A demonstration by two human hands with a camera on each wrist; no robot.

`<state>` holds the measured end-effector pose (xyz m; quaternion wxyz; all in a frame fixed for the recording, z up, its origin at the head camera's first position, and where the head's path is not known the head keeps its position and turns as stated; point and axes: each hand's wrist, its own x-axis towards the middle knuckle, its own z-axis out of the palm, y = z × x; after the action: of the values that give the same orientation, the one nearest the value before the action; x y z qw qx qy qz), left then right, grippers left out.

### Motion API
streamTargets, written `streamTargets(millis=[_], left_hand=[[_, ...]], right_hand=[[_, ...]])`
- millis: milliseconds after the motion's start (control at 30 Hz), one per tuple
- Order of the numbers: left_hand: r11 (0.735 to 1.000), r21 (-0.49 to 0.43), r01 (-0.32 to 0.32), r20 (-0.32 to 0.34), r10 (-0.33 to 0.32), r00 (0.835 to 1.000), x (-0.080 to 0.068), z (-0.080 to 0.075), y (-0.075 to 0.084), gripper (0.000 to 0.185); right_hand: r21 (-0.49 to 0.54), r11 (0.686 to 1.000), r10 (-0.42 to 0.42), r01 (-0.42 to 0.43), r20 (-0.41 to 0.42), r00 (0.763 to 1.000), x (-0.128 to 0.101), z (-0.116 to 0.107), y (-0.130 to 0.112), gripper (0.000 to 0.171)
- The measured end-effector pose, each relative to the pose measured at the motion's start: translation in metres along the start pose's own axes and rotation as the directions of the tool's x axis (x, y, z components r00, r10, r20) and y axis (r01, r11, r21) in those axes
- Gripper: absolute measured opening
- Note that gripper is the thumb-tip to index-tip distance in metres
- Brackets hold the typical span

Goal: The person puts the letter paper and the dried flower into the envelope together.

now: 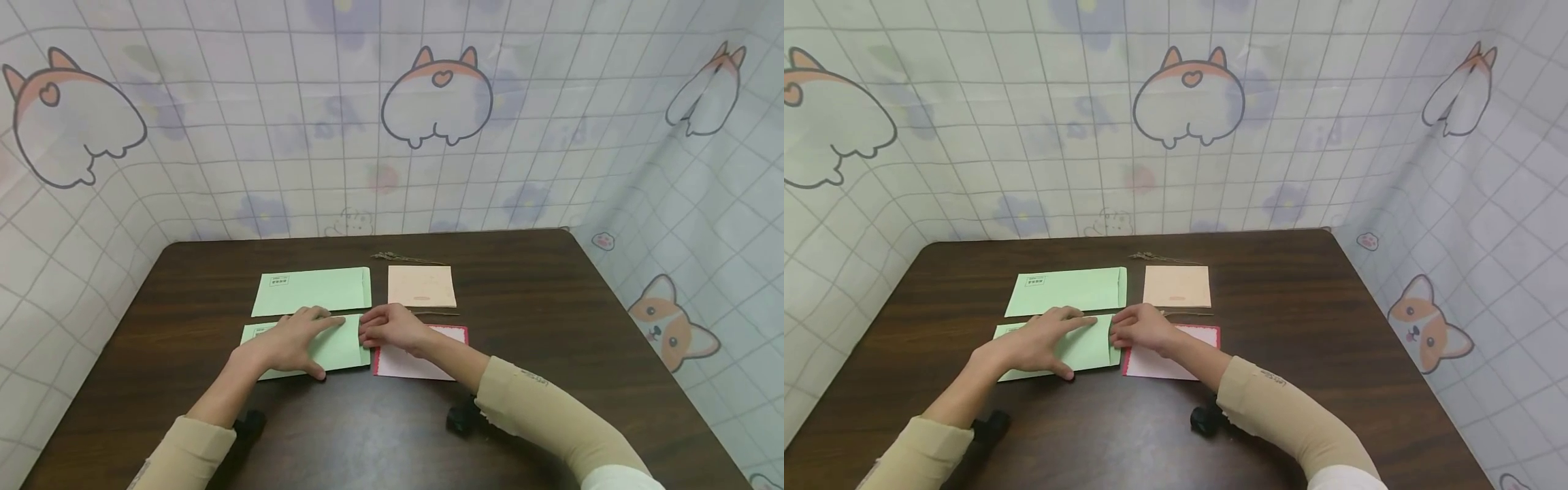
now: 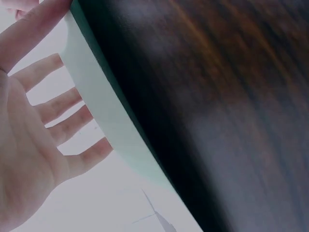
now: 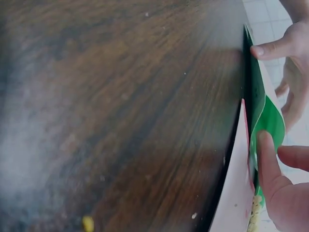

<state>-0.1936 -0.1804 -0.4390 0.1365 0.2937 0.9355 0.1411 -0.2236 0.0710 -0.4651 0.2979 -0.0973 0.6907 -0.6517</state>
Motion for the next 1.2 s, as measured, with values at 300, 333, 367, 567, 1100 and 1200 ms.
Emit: streamTargets(millis=[300,333,367,567,1100,1200], left_hand=[[0.998,-0.017,-0.053,-0.046,0.052,0.998,-0.003,0.001,-0.001,0.096],[0.998,-0.016,-0.056,-0.05,0.055,0.997,-0.003,0.001,-0.001,0.096],[0.998,-0.015,-0.06,-0.055,0.059,0.997,-0.003,0.002,-0.001,0.096],[0.997,-0.014,-0.073,-0.087,0.072,0.994,-0.004,-0.001,-0.001,0.095],[0.999,-0.03,-0.02,-0.031,0.019,0.999,-0.009,0.0,-0.014,0.102],[0.999,-0.031,-0.009,-0.014,0.008,1.0,-0.008,0.002,-0.014,0.103]], right_hand=[[-0.021,1.0,0.016,-0.016,-0.011,1.0,0.003,0.007,0.004,0.031],[-0.031,0.999,0.013,-0.013,-0.007,1.0,0.002,0.008,0.004,0.032],[-0.04,0.999,0.009,-0.009,-0.003,1.0,0.002,0.008,0.005,0.032],[-0.056,0.998,0.001,-0.001,-0.001,1.0,0.002,0.009,0.005,0.036],[-0.09,0.996,-0.014,0.019,0.059,0.998,-0.007,-0.005,-0.001,0.035],[-0.131,0.991,-0.022,0.033,0.085,0.996,-0.013,-0.015,-0.002,0.034]])
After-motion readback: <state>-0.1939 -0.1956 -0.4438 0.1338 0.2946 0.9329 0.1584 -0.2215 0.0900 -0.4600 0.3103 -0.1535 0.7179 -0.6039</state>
